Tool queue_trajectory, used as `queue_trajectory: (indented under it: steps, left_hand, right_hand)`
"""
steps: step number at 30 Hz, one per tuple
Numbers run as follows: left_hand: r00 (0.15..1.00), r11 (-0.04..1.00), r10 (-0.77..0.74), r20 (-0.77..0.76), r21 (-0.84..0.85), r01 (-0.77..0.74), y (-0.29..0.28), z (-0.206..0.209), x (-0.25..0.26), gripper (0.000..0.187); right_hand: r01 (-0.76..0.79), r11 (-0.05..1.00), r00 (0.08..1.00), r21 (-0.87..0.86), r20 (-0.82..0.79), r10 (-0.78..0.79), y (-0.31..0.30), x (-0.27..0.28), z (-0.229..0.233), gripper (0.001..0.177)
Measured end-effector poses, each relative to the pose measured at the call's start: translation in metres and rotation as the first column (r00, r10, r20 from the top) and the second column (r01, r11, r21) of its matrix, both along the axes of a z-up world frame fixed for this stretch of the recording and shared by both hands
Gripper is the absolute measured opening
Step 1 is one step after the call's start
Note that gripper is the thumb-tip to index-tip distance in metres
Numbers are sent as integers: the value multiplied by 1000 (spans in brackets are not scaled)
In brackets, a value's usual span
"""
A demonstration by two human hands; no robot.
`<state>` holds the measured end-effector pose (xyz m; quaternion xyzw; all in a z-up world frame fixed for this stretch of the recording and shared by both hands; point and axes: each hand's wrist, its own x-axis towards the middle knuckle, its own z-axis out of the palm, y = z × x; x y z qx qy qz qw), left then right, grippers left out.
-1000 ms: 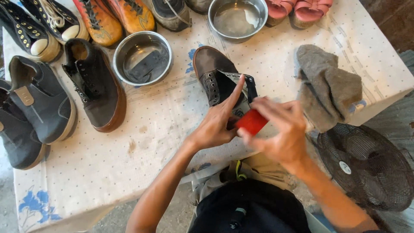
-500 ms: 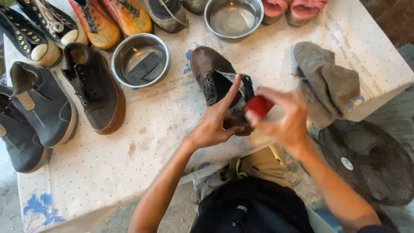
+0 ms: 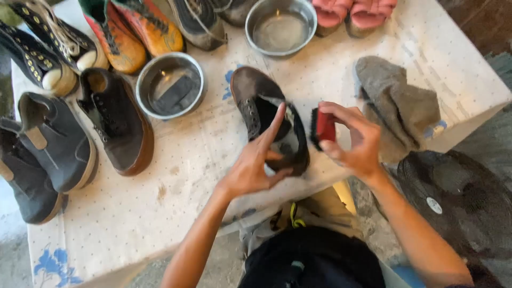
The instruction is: The person scrubs a dark brown shoe with a red brush, dips the brush in water, and wipes the shoe with a cloth. The process is repeated to clean the shoe thoroughly.
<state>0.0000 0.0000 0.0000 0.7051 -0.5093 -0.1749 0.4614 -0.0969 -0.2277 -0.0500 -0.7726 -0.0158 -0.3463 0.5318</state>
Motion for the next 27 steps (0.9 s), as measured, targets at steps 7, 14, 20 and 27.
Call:
queue_trajectory:
  steps: [7, 14, 20, 27]
  left_hand:
    - [975, 969, 220, -40, 126, -213, -22, 28, -28, 77]
    - [961, 869, 278, 8, 425, -255, -53, 42, -15, 70]
    - [916, 871, 390, 90, 288, -399, -51, 22, -22, 80]
    - [888, 911, 410, -207, 150, -385, 3, 10, -25, 65]
  right_hand:
    - [-220, 883, 975, 415, 114, 189, -1, -13, 13, 90]
    - [-133, 866, 975, 481, 222, 25, -14, -9, -1, 85]
    - [-198, 827, 955, 527, 293, 42, -12, -14, -1, 86]
    - [-386, 848, 920, 364, 219, 324, 9, -18, 7, 91]
